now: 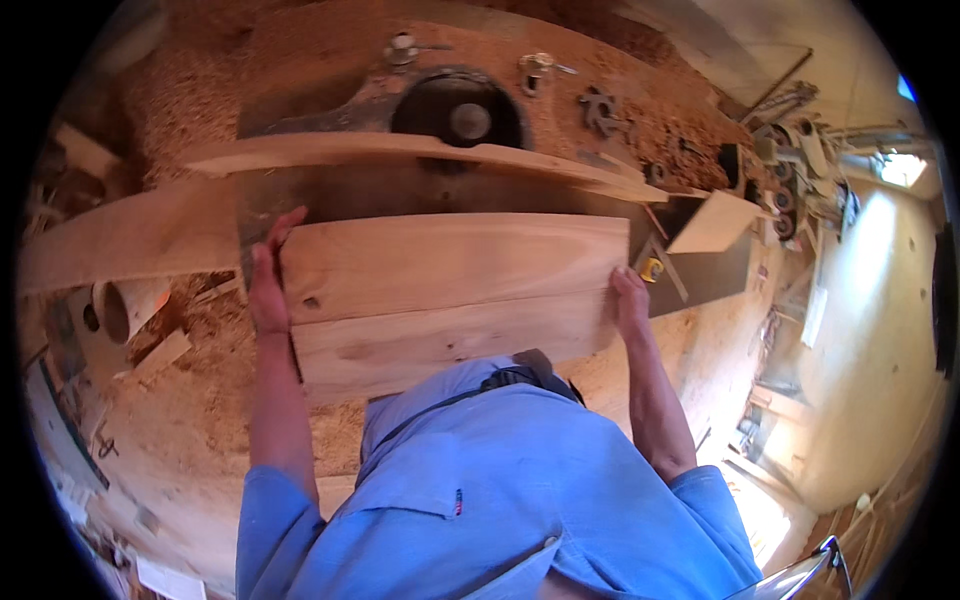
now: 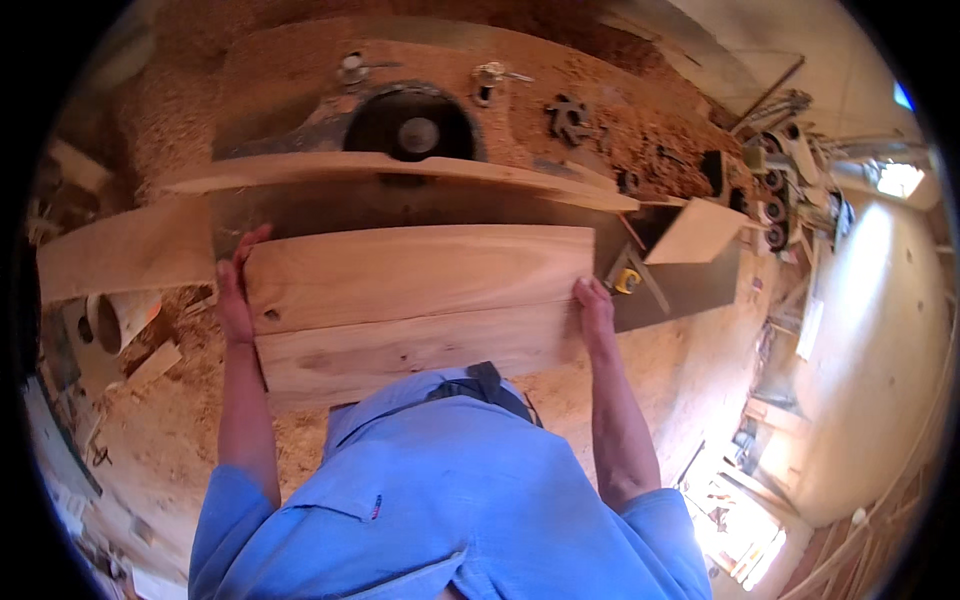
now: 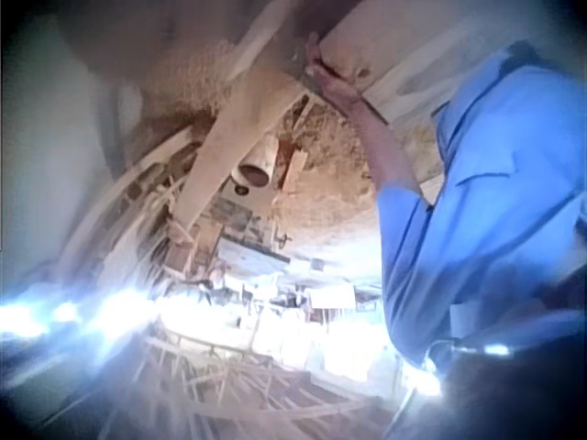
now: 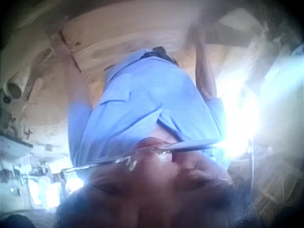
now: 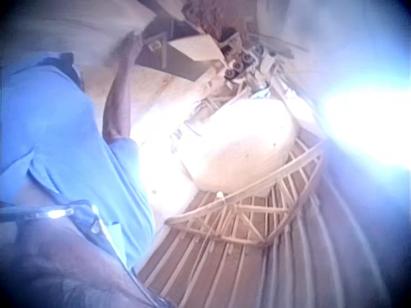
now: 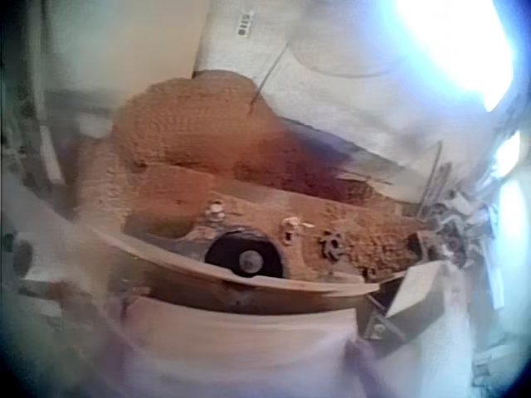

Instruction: The person handles several rectangular wooden planks on a workbench, stacking them and aligning their edges. They then use a tape measure and a pencil to measure and mark the planks.

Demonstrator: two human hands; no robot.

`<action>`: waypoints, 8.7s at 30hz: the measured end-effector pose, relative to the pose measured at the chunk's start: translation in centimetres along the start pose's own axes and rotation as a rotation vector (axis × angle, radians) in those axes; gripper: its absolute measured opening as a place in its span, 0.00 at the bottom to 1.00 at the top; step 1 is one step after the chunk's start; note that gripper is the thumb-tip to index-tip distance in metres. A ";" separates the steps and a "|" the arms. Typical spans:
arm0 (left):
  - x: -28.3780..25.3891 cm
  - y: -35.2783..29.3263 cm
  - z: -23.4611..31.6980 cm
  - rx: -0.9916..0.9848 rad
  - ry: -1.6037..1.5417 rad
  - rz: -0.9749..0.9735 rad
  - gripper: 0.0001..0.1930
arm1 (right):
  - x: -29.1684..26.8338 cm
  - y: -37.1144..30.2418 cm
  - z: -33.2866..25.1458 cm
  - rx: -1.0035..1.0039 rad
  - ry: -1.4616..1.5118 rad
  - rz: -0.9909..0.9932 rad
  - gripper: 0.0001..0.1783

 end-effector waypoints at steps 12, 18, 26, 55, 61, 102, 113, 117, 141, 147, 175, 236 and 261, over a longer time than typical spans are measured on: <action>-0.5 -1.7 1.1 -0.021 0.338 -0.003 0.38 | -0.8 -0.8 -1.6 0.181 0.294 -0.235 0.25; -0.2 -5.7 1.1 -0.114 0.375 0.245 0.35 | -0.2 -3.0 0.1 0.027 0.323 -0.284 0.30; 0.9 -5.6 1.3 -0.300 0.207 0.397 0.32 | 0.1 -2.8 0.4 -0.012 0.249 -0.265 0.28; 1.4 -5.1 1.1 -0.261 0.182 0.223 0.34 | -1.0 0.1 1.2 0.015 0.435 -0.315 0.35; 3.7 -5.8 1.0 -0.086 0.235 0.119 0.39 | -0.9 -0.4 2.1 -0.065 0.364 -0.136 0.31; 3.8 -11.5 1.9 -0.151 0.746 0.011 0.45 | -1.8 0.5 3.3 -0.058 0.044 -0.111 0.26; 4.5 -12.2 2.2 -0.135 0.692 0.227 0.46 | 1.3 -2.8 -0.9 0.043 0.081 0.010 0.23; 4.3 -12.6 2.3 -0.165 0.627 0.259 0.46 | -0.2 -1.6 0.8 0.063 0.139 0.064 0.25; 3.2 -11.7 2.8 0.008 0.757 0.323 0.38 | 2.3 -1.8 -2.1 0.140 0.092 0.100 0.29; 3.3 -11.3 4.1 -0.051 0.785 0.309 0.36 | 1.6 -1.4 -1.5 0.112 0.143 0.069 0.28; 4.2 -11.8 0.9 0.036 1.080 0.344 0.35 | 4.2 -1.5 -1.7 -0.286 -0.528 0.376 0.23; 32.0 2.0 -13.7 0.267 1.984 -0.166 0.23 | -16.7 6.7 4.3 -0.501 -0.708 0.163 0.27; 31.6 1.9 -13.5 0.325 1.922 -0.057 0.24 | -15.7 4.4 3.9 -0.496 -0.925 0.095 0.28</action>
Point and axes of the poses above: each hand's wrist, its own y-axis towards the middle knuckle, its own x-axis out of the palm, z = x × y, the point moved 1 cm from there along y, towards the middle knuckle, and after that the axes turned 10 degrees about -z, right-handed, at the moved point
